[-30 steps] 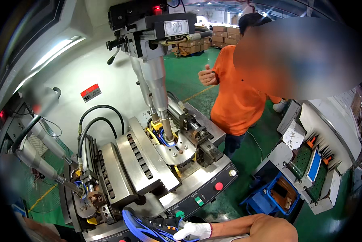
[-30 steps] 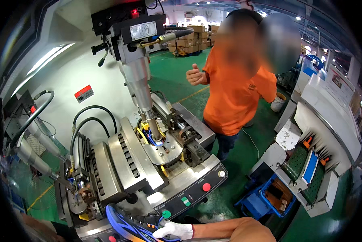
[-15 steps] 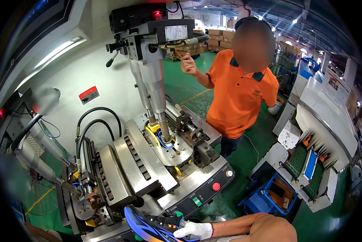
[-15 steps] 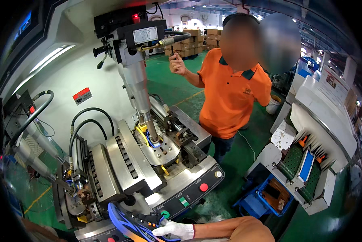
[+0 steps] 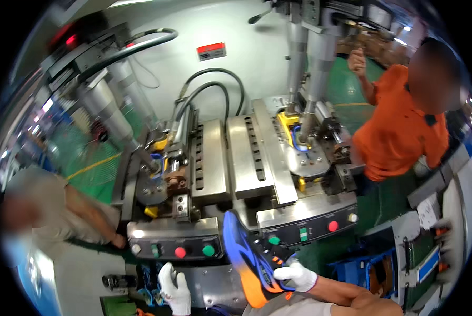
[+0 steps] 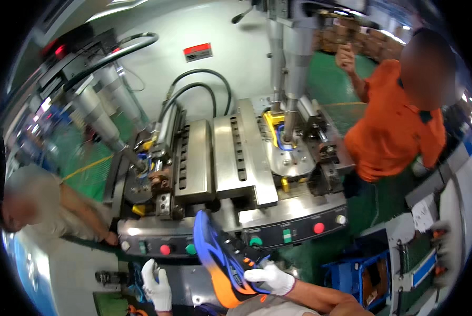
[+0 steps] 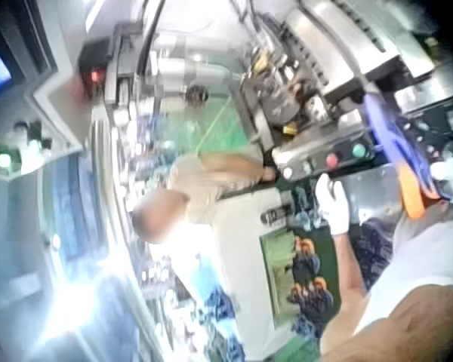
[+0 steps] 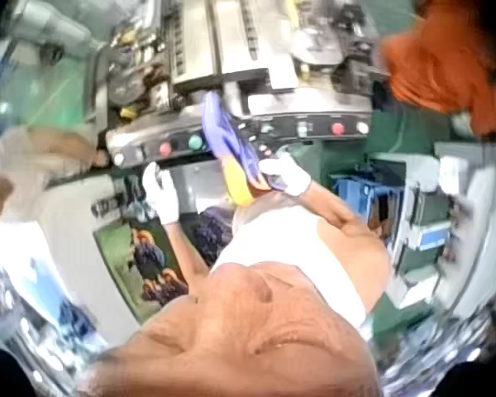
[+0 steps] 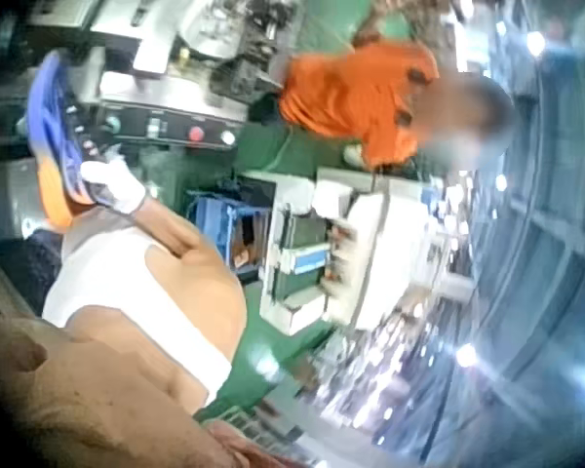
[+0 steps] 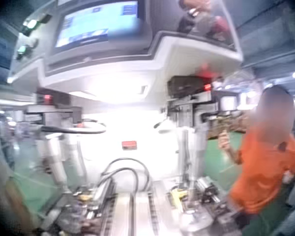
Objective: The person operates a lasting machine by placing sneakers one at a time onto a mounting point, then moves the mounted sneakers onto a conveyor belt.
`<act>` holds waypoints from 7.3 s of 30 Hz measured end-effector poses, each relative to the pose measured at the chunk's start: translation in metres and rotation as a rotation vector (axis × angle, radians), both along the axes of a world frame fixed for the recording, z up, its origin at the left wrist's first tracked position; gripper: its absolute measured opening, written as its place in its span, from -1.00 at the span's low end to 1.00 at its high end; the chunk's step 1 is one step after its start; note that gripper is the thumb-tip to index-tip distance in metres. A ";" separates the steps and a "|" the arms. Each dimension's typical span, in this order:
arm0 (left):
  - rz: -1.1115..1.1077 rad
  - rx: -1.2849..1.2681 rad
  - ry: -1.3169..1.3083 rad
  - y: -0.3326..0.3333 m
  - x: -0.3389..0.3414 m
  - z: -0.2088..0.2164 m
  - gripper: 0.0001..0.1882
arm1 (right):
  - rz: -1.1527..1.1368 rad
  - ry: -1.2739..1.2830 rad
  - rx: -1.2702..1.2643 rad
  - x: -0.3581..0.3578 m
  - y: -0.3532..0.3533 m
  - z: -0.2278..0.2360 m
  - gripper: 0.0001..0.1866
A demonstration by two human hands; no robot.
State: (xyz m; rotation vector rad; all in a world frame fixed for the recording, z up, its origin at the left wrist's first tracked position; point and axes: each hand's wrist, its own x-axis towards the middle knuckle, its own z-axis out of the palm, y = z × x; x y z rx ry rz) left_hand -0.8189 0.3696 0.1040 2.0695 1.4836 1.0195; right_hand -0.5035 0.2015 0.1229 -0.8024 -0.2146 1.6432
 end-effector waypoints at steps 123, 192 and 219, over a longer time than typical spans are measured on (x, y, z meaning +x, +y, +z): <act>0.413 -0.120 -0.098 -0.142 0.000 -0.195 -0.55 | 0.054 -1.827 -0.357 0.013 0.608 -0.127 -0.50; -1.022 0.231 -0.118 -0.122 0.156 0.144 -0.55 | -0.277 -0.606 -0.061 -0.055 -0.130 -0.003 -0.55; -0.589 -0.808 -0.261 -0.018 0.318 0.079 -0.37 | -0.771 -0.844 -0.365 0.166 -0.090 0.034 -0.56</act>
